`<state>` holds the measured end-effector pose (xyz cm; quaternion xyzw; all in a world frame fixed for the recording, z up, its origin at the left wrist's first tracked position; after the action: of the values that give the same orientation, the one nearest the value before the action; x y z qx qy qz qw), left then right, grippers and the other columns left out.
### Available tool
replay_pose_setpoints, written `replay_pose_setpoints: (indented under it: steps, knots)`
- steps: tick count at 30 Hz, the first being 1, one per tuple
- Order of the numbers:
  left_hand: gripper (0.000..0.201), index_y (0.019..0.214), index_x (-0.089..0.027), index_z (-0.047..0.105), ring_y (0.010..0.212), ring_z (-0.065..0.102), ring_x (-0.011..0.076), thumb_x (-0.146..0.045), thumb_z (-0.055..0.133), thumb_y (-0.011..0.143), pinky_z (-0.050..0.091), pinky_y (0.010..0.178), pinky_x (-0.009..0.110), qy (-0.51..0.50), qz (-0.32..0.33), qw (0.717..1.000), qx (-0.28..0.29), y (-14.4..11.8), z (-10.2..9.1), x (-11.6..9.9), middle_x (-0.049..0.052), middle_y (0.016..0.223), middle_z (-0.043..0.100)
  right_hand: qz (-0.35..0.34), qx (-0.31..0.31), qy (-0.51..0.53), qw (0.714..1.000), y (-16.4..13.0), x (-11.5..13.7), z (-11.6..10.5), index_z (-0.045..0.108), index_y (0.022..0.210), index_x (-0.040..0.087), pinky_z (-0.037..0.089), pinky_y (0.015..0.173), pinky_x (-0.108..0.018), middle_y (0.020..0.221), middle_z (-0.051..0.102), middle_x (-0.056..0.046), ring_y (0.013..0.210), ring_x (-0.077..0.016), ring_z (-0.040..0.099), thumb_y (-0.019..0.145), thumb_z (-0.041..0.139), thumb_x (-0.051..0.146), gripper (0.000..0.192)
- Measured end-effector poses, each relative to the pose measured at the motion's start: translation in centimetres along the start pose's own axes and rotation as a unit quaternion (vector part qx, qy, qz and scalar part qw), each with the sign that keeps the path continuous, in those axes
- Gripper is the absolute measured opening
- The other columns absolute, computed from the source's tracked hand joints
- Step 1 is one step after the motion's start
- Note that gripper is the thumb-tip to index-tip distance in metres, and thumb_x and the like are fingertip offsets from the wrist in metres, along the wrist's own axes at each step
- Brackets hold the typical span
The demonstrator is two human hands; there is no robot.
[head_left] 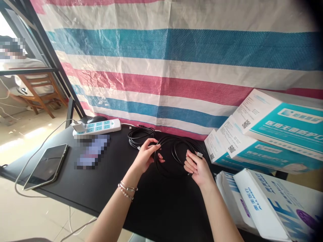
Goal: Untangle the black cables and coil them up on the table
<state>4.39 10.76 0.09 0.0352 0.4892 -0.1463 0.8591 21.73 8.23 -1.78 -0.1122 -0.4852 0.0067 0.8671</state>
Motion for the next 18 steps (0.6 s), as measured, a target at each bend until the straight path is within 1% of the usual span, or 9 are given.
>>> replay_pose_setpoints:
  steps: [3,6,8,12,14,16,18]
  knots:
    - [0.025,0.083,-0.017,0.05,0.046,0.053,0.0086,-0.031,0.066,0.07,0.055,0.06,0.043,0.008,-0.06,0.997,0.055,-0.1,0.6,1.0,-0.002,0.069,0.057,0.006,0.0,-0.022,1.0,-0.1,0.1,0.0,0.057,0.054,0.014,0.018,0.027,-0.013,0.028,0.027,0.012,0.024,0.001,0.019,0.061,0.074,0.025,0.022]
    - [0.025,0.076,-0.014,0.055,0.04,0.049,0.0073,-0.036,0.064,0.072,0.055,0.06,0.041,0.039,-0.084,0.992,0.087,-0.1,0.8,1.7,-0.003,0.055,0.053,0.014,0.003,-0.035,0.999,-0.2,-0.1,0.0,0.057,0.054,0.014,0.017,0.027,-0.013,0.028,0.028,0.012,0.024,0.0013,0.019,0.059,0.075,0.025,0.022]
    - [0.03,0.067,-0.013,0.055,0.038,0.048,0.0076,-0.042,0.061,0.073,0.055,0.06,0.039,0.057,-0.089,0.99,0.095,-0.1,0.9,2.0,-0.004,0.047,0.049,0.018,0.002,-0.039,0.999,-0.1,-0.3,-0.1,0.057,0.055,0.013,0.017,0.027,-0.013,0.028,0.028,0.012,0.024,0.0014,0.019,0.057,0.077,0.026,0.023]
    - [0.047,0.047,-0.014,0.046,0.034,0.047,0.0082,-0.051,0.057,0.073,0.054,0.059,0.034,0.105,-0.096,0.983,0.119,-0.3,1.6,2.4,-0.004,0.036,0.044,0.026,0.004,-0.05,0.998,0.0,-0.6,-0.3,0.06,0.06,0.013,0.016,0.027,-0.014,0.028,0.029,0.012,0.024,0.0011,0.019,0.057,0.077,0.028,0.023]
    - [0.052,0.041,-0.015,0.042,0.033,0.047,0.0085,-0.054,0.058,0.071,0.053,0.057,0.032,0.15,-0.087,0.978,0.116,-0.2,1.5,2.5,-0.003,0.033,0.042,0.024,0.004,-0.055,0.998,0.1,-0.7,-0.2,0.058,0.062,0.014,0.016,0.028,-0.014,0.029,0.029,0.012,0.025,0.0006,0.019,0.058,0.076,0.027,0.023]
    - [0.055,0.038,-0.017,0.036,0.032,0.048,0.0093,-0.056,0.058,0.069,0.052,0.053,0.029,0.19,-0.072,0.975,0.092,0.0,1.0,2.5,-0.002,0.03,0.041,0.012,0.006,-0.056,0.998,0.0,-0.5,-0.1,0.056,0.064,0.016,0.017,0.028,-0.015,0.03,0.03,0.012,0.025,-0.0003,0.021,0.061,0.075,0.027,0.022]
    - [0.055,0.039,-0.019,0.032,0.029,0.046,0.0093,-0.058,0.058,0.068,0.052,0.049,0.029,0.198,-0.055,0.977,0.06,0.4,0.4,2.4,-0.004,0.028,0.037,-0.007,0.015,-0.052,0.998,0.0,-0.2,0.3,0.054,0.067,0.018,0.019,0.03,-0.015,0.032,0.033,0.012,0.026,-0.0012,0.023,0.065,0.073,0.028,0.021]
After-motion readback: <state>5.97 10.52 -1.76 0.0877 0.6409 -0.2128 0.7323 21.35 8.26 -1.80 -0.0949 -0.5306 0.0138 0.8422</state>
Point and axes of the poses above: each hand's wrist, its own y-axis towards the middle knuckle, its own z-axis out of the palm, x = y × z, the point moved 10 cm from there along y, towards the middle knuckle
